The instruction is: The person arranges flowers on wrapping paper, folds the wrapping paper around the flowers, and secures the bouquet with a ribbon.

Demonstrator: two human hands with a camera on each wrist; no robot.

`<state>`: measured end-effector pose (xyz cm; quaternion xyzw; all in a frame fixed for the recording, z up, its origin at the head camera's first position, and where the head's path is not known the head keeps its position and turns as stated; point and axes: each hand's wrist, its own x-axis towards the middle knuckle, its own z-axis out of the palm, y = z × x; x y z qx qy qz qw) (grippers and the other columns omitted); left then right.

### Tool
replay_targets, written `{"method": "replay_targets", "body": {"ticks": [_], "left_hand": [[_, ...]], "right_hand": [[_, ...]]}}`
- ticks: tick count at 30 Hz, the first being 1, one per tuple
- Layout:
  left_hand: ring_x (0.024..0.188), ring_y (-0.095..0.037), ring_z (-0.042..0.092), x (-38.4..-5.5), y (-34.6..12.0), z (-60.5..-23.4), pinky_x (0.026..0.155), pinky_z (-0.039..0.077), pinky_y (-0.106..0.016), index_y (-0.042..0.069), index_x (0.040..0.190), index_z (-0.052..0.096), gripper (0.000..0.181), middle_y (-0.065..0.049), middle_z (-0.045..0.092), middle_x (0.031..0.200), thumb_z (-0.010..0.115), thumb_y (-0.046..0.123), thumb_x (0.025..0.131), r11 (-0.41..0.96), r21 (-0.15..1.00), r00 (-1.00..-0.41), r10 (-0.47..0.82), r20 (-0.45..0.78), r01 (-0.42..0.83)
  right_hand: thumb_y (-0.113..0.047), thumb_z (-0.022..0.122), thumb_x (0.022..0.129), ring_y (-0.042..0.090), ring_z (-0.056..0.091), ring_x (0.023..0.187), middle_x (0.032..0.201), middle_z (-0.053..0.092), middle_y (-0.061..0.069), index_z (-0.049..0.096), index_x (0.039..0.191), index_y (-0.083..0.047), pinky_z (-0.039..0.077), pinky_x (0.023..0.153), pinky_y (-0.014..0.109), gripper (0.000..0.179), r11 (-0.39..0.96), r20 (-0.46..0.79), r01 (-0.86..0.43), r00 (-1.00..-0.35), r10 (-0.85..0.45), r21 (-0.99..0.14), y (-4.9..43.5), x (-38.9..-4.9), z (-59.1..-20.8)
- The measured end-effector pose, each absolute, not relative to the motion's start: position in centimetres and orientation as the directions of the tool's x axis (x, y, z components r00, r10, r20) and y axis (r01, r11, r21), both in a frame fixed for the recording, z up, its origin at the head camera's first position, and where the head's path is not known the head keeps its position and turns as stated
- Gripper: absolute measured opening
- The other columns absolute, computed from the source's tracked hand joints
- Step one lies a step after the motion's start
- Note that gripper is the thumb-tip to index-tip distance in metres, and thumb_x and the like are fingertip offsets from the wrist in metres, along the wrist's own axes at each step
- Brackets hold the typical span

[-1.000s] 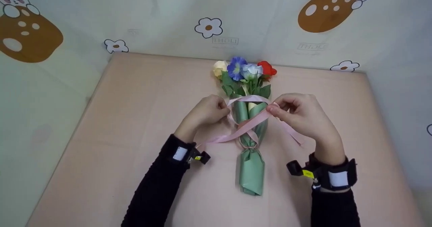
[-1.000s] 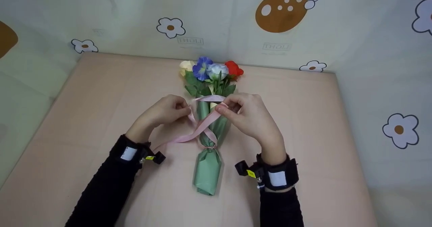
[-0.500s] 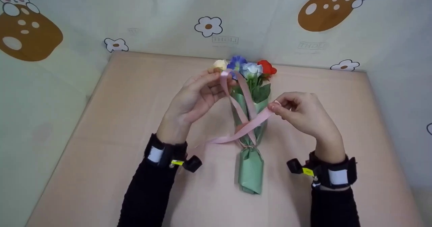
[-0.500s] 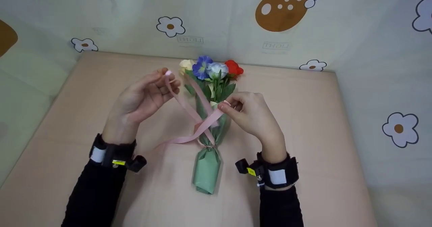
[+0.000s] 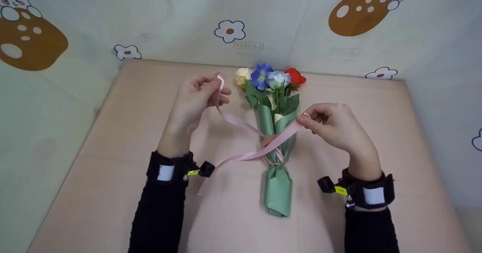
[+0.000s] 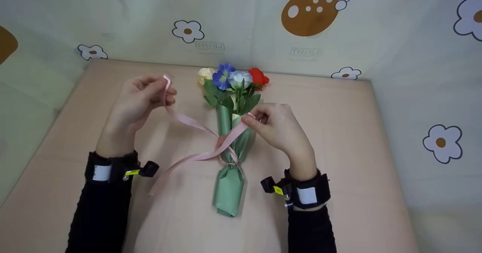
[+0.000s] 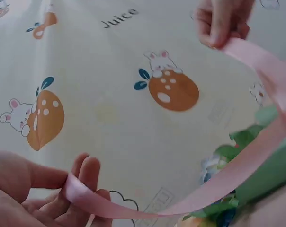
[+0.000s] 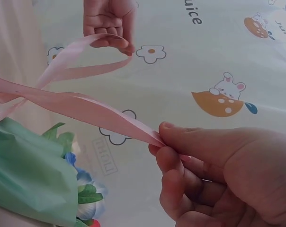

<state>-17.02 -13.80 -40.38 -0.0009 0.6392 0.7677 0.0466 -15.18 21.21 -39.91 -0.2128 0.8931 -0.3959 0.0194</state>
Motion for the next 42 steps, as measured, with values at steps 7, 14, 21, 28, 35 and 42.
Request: {"method": "replay_targets", "body": {"ticks": [7,14,21,28,35,42], "left_hand": [[0.061,-0.012,0.059,-14.8,-11.7,-39.9,0.056,0.052,-0.023,-0.012,0.111,0.070,0.015,-0.008,0.065,0.074,0.060,-0.002,0.108,-0.045,0.987,-0.630,0.765,0.135,0.157],[0.062,-0.012,0.062,-13.3,-7.2,-40.4,0.058,0.053,-0.024,-0.013,0.110,0.069,0.014,-0.005,0.068,0.076,0.059,-0.002,0.110,-0.094,0.993,-0.492,0.863,0.119,0.075],[0.064,-0.014,0.070,-11.9,-1.8,-42.6,0.059,0.057,-0.026,0.004,0.105,0.076,0.015,0.000,0.073,0.076,0.065,0.012,0.111,0.253,0.961,-0.760,0.645,-0.080,0.114],[0.095,0.000,0.068,-10.9,1.4,-44.9,0.096,0.051,-0.022,0.009,0.152,0.063,0.041,0.005,0.078,0.129,0.062,0.023,0.114,0.399,0.814,-0.683,0.731,-0.004,0.422],[0.093,-0.005,0.063,-11.1,0.9,-44.7,0.086,0.047,-0.016,0.004,0.153,0.062,0.040,-0.008,0.077,0.129,0.057,0.015,0.115,0.300,0.779,-0.481,0.877,0.003,0.551],[0.069,-0.007,0.061,-12.5,-2.5,-42.6,0.065,0.049,-0.021,0.005,0.104,0.080,0.014,-0.001,0.074,0.084,0.069,0.013,0.107,0.387,0.782,-0.664,0.746,0.046,0.488]], "right_hand": [[-0.017,0.080,0.102,0.014,0.063,0.065,0.082,0.075,0.001,0.084,0.096,-0.010,0.048,0.058,0.020,0.010,0.597,0.138,-0.365,-0.910,-0.392,-0.715,21.1,-15.4,-40.0],[-0.018,0.080,0.103,0.015,0.065,0.066,0.081,0.076,0.000,0.085,0.096,-0.010,0.051,0.059,0.020,0.011,0.583,0.142,-0.373,-0.905,-0.402,-0.722,20.8,-15.5,-40.0],[-0.018,0.079,0.103,0.014,0.066,0.065,0.078,0.073,0.001,0.084,0.095,-0.010,0.050,0.058,0.021,0.012,0.576,0.144,-0.366,-0.907,-0.395,-0.731,20.8,-15.2,-40.0],[-0.016,0.080,0.102,0.014,0.064,0.064,0.075,0.072,0.002,0.083,0.095,-0.009,0.048,0.058,0.020,0.010,0.571,0.172,-0.379,-0.907,-0.383,-0.729,20.9,-15.0,-40.0],[-0.016,0.080,0.102,0.013,0.064,0.063,0.077,0.072,0.000,0.084,0.095,-0.010,0.049,0.059,0.019,0.010,0.561,0.181,-0.384,-0.905,-0.384,-0.733,20.9,-15.1,-40.1],[-0.018,0.080,0.103,0.012,0.064,0.063,0.076,0.072,0.000,0.083,0.094,-0.010,0.050,0.058,0.020,0.013,0.556,0.166,-0.372,-0.908,-0.384,-0.743,20.8,-15.1,-39.9]]}}
